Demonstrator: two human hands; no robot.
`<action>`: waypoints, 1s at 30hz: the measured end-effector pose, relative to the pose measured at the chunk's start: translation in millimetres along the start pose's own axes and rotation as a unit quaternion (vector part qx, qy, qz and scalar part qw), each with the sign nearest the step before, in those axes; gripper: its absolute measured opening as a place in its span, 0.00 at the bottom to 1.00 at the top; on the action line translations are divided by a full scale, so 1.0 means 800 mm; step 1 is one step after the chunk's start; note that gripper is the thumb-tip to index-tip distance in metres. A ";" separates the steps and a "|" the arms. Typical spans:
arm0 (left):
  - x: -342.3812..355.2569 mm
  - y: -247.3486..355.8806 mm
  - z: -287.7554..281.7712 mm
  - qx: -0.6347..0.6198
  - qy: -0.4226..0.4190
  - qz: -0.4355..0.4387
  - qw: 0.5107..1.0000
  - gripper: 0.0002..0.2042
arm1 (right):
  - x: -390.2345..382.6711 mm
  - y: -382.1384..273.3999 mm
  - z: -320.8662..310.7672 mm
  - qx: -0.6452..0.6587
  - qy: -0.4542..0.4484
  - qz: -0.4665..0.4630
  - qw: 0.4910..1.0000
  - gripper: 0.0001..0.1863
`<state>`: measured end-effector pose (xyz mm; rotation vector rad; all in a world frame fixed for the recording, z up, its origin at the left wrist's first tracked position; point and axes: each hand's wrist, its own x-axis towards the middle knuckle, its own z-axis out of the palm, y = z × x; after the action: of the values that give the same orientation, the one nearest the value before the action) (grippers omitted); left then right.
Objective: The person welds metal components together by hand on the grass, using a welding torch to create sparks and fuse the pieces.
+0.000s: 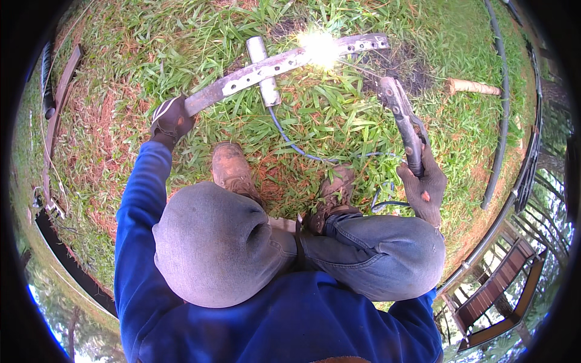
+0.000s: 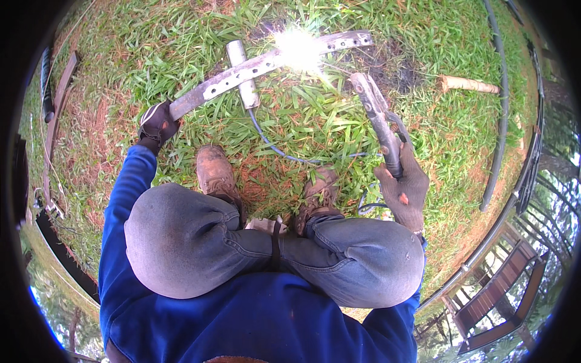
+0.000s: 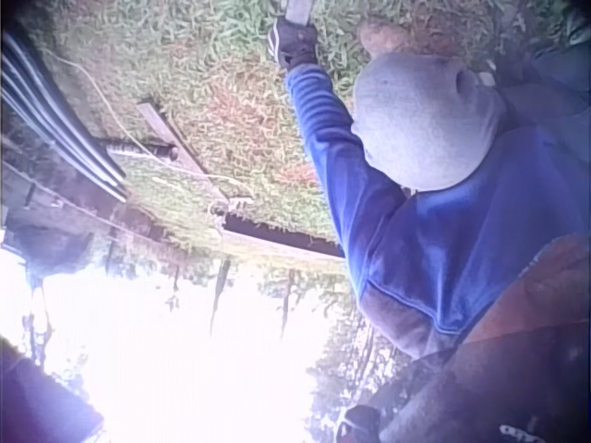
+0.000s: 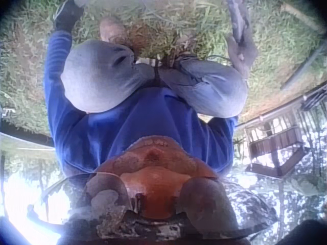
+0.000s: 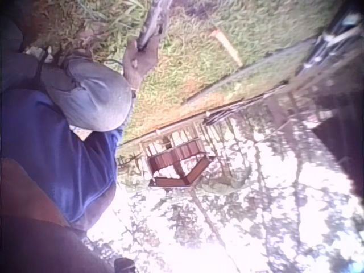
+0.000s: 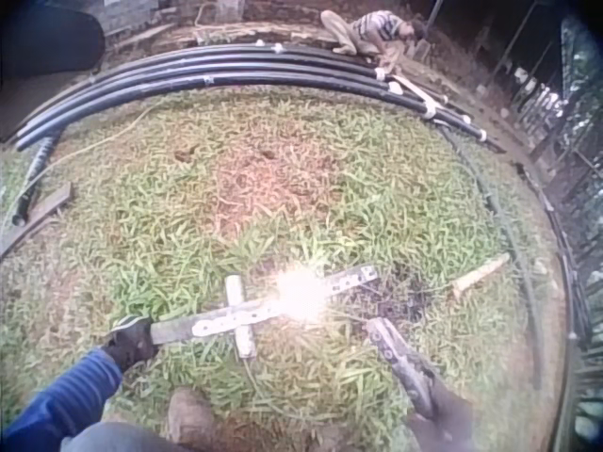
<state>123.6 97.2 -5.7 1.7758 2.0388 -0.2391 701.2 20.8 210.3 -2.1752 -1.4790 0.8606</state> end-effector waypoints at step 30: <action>-0.002 -0.001 -0.003 -0.013 -0.003 0.000 1.000 0.20 | 0.004 -0.001 0.007 -0.022 0.001 -0.018 1.000 0.34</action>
<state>122.8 96.5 -2.8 1.7572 2.0290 -0.2160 698.1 24.1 205.6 -2.1737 -1.5456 0.8203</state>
